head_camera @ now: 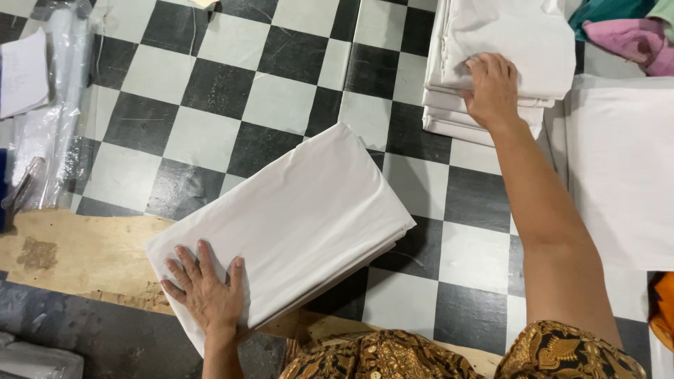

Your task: The person folds white garments on a wooden table and places them into clear plastic bags. They seal the bags using a tape dispenser and stack the packaged items on the floor. The person repeats this process for multiple garments.

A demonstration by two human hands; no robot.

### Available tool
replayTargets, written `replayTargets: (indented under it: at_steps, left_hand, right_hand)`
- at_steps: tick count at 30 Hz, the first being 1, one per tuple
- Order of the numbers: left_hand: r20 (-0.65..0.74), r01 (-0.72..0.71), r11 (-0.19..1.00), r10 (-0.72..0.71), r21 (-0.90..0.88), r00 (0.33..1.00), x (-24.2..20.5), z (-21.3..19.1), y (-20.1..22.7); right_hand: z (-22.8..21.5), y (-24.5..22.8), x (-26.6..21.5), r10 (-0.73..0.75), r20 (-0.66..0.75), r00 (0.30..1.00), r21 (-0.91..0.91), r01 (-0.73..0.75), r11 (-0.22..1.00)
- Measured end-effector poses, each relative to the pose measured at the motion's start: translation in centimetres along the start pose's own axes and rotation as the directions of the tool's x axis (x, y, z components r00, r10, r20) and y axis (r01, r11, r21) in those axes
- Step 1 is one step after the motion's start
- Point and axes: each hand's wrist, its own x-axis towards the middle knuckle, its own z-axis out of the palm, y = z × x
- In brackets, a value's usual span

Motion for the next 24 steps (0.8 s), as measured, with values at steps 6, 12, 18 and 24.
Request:
replayTargets:
  at_steps: [6, 12, 18, 24]
  left_hand:
    - [-0.012, -0.007, 1.000, 0.007, 0.020, 1.000, 0.0, 0.1, 0.0]
    - [-0.018, -0.009, 1.000, 0.009, 0.020, 1.000, 0.1, 0.0, 0.2]
    - [-0.021, -0.005, 0.999, 0.006, 0.040, 1.000, 0.1, 0.0, 0.3]
    - [-0.001, 0.018, 0.998, -0.018, 0.059, 1.000, 0.1, -0.1, 0.5]
  right_hand:
    - [2.3, 4.0, -3.2, -0.046, 0.045, 0.998, -0.172, 0.053, 0.984]
    - [4.4, 4.8, -3.8, -0.075, 0.013, 0.997, -0.356, 0.075, 0.931]
    - [3.5, 5.5, -1.2, 0.080, 0.102, 0.991, -0.229, -0.055, 0.972]
    - [2.0, 5.4, -2.3, 0.065, 0.144, 0.987, -0.251, -0.027, 0.968]
